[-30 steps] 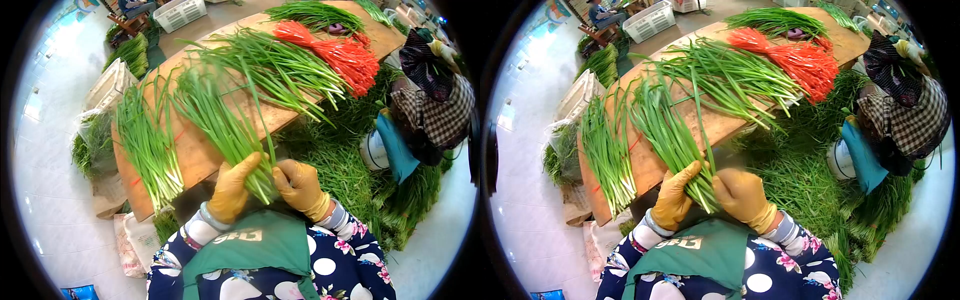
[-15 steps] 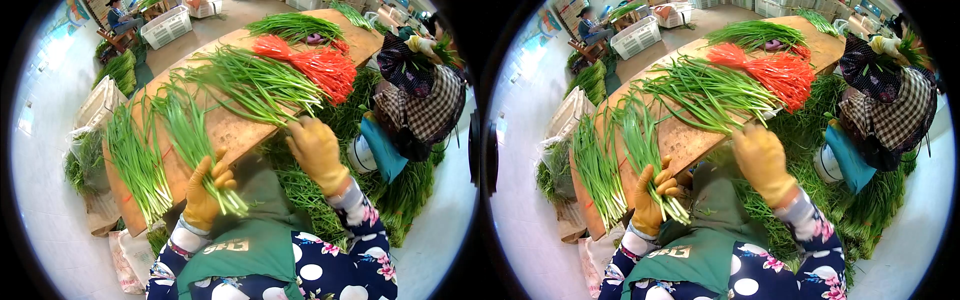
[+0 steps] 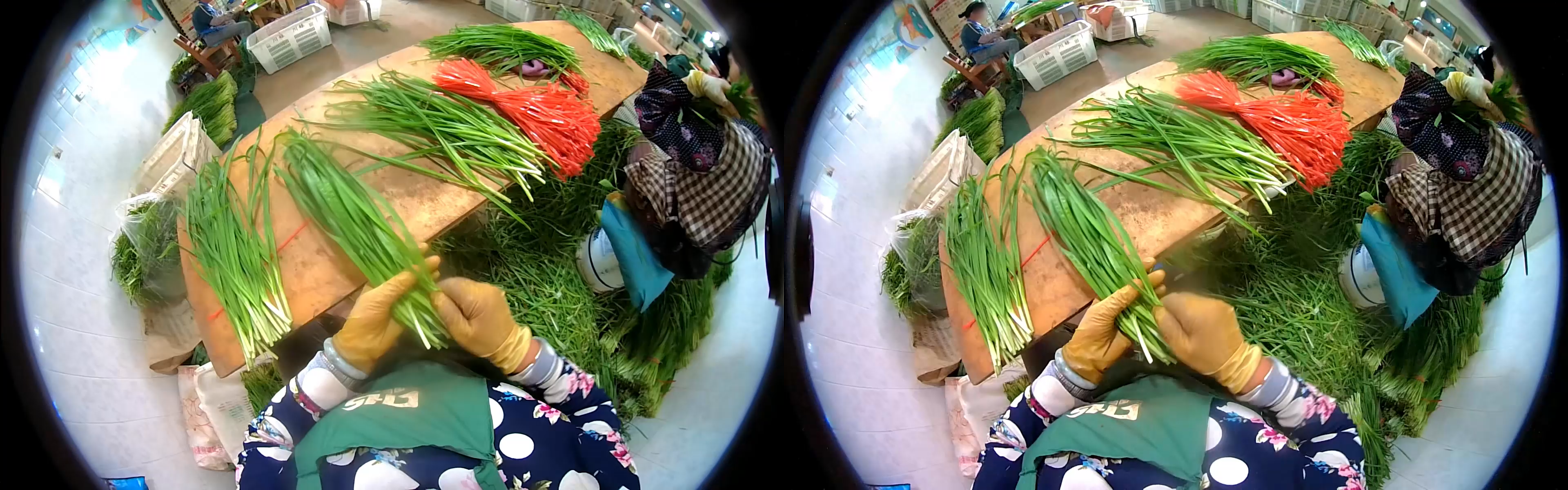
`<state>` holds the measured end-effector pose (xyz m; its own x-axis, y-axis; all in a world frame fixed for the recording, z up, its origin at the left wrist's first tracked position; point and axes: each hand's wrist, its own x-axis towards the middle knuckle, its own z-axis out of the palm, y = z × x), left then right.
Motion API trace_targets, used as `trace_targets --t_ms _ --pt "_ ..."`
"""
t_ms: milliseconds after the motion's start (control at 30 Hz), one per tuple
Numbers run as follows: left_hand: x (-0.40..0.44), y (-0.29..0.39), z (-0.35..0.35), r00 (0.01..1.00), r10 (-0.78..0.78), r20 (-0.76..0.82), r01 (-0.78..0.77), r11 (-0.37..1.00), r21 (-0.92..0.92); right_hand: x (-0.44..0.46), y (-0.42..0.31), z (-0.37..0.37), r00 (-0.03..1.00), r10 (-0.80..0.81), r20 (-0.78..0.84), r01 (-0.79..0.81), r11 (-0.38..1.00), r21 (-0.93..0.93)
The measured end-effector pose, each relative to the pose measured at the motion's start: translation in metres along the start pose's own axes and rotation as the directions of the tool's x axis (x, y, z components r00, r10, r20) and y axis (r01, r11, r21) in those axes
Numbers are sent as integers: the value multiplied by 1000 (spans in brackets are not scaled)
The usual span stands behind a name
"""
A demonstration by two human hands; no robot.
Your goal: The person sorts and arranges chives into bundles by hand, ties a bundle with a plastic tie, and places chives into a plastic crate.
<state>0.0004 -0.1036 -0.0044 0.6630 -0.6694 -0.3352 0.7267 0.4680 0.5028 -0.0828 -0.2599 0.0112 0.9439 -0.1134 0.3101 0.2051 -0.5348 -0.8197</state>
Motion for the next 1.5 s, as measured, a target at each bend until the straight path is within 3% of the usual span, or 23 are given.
trace_targets --t_ms 133,200,267,300,333,400,433,467,500,567,600,700,767,800,833,900,967,1067,1200,1267,1367,1433,1500 --pt "-2 -6 14 1000 3 -24 -1 996 92 -25 8 12 983 150 -109 -119 961 249" --pt "-1 -4 9 996 27 -79 -21 997 79 -45 24 7 835 542 93 -486 649 585" --pt "0 3 7 990 67 -125 -69 998 -13 -71 68 -17 792 601 105 -610 782 125" --pt "-1 7 5 996 44 -78 -49 997 -64 -73 77 -34 751 642 154 -556 741 -376" --pt "-2 10 1 1000 -11 -22 8 993 -114 -71 87 -44 677 719 157 -501 607 -617" --pt "-6 16 0 997 -72 30 75 987 -142 -67 106 -65 507 847 158 -160 273 -949" --pt "-4 17 -4 997 -73 29 77 987 -139 -47 92 -76 663 741 112 -188 309 -932" --pt "-2 18 -9 992 -85 88 103 971 -218 -22 72 -82 862 504 50 -237 489 -839" --pt "1 19 -10 984 -90 151 131 948 -291 3 54 -86 980 196 -25 -151 664 -733" --pt "-1 23 2 990 -80 118 110 953 -282 53 39 -83 979 -182 -88 65 697 -714" --pt "0 23 -2 986 -60 154 104 951 -293 74 41 -77 965 -248 -85 100 649 -754" --pt "-10 33 1 991 -4 135 41 962 -270 111 62 -64 992 -125 -4 60 505 -861" --pt "-16 41 -3 990 108 90 -80 959 -273 120 70 -64 997 -59 -40 14 713 -701" --pt "-16 43 -6 977 116 178 -52 942 -331 122 66 -66 997 -41 -61 -5 793 -609" --pt "-16 43 -7 978 117 175 -54 943 -329 117 52 -67 990 -91 -106 3 773 -635" --pt "-12 36 -9 995 86 -40 -91 987 -135 102 35 -58 952 -211 -220 60 838 -543" --pt "-2 23 -9 998 1 55 8 987 -161 77 16 -49 987 160 -10 -160 985 -61" --pt "6 7 -10 989 -13 147 39 985 -171 35 -3 -19 963 206 174 -239 951 197" --pt "6 10 0 982 -59 180 85 986 -140 -2 1 14 986 135 97 -155 960 235" --pt "3 11 3 983 -22 184 50 988 -147 -8 -3 2 974 136 182 -174 960 217" --pt "-7 28 14 975 122 186 -92 982 -165 -5 -15 -35 879 164 448 -186 983 5" --pt "-14 47 21 968 242 62 -214 933 -289 8 7 -65 920 -69 385 145 975 -170" --pt "-11 58 7 974 196 116 -144 926 -349 43 24 -98 985 -141 100 171 881 -442"
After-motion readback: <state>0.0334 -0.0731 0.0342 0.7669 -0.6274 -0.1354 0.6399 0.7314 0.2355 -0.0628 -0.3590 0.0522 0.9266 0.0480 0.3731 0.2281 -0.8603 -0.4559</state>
